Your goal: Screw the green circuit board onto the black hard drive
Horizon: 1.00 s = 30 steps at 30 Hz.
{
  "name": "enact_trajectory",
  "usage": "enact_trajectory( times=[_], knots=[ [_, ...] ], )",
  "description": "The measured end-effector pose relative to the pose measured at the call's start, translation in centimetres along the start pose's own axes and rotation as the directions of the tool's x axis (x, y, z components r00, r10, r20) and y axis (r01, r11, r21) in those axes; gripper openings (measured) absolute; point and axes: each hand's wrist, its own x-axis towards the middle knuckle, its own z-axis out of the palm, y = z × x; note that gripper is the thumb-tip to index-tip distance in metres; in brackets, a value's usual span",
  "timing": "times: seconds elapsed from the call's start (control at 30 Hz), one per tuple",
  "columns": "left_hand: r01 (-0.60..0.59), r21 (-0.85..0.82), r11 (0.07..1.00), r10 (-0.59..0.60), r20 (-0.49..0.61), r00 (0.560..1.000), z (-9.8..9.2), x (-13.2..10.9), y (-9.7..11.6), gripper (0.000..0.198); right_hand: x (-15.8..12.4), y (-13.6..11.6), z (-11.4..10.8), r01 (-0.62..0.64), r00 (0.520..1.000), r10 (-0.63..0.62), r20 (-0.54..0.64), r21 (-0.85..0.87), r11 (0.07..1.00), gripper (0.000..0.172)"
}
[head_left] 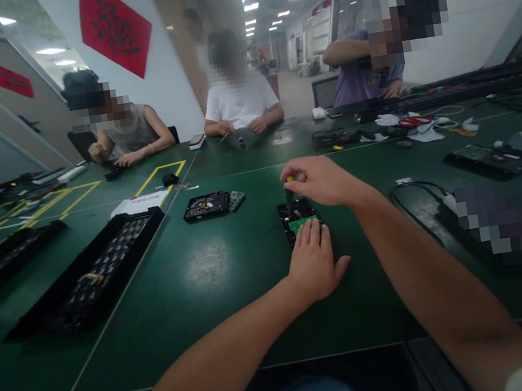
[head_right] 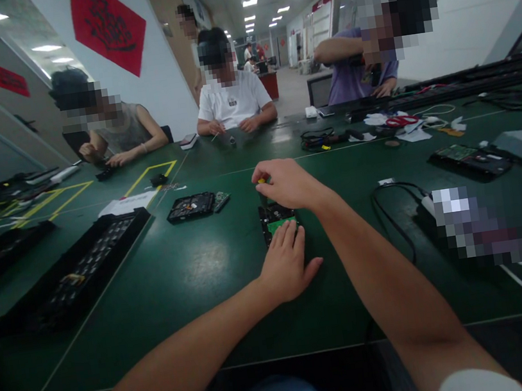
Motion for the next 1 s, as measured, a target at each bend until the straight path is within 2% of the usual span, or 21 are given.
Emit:
enact_trajectory(
  times=[0.3, 0.5, 0.6, 0.73, 1.0],
  knots=[
    [0.008, -0.015, 1.000, -0.009, -0.038, 0.999, -0.2, -0.4, 0.0, 0.072, -0.1, 0.0, 0.2, -0.006, 1.000, 0.005, -0.012, -0.045, 0.999, 0.015],
    [0.019, -0.007, 1.000, -0.019, -0.019, 1.000, -0.7, -0.9, 0.2, 0.072, 0.0, -0.1, 0.5, -0.041, 0.999, 0.040, -0.019, -0.085, 0.996, 0.024],
    [0.016, -0.003, 1.000, -0.016, 0.007, 1.000, -1.0, -0.9, 0.3, 0.073, 0.0, -0.1, 0.6, -0.023, 0.999, 0.021, -0.028, -0.058, 0.998, 0.020],
    [0.015, -0.008, 1.000, -0.014, 0.020, 1.000, -1.3, -0.8, 0.3, 0.073, 0.0, -0.1, 0.6, 0.008, 1.000, -0.008, -0.005, -0.034, 0.999, 0.023],
    [0.030, -0.001, 1.000, -0.030, 0.013, 0.999, -1.1, -0.8, 0.3, 0.074, -0.1, -0.4, 0.3, 0.069, 0.997, -0.068, 0.020, -0.031, 0.997, 0.020]
  ],
)
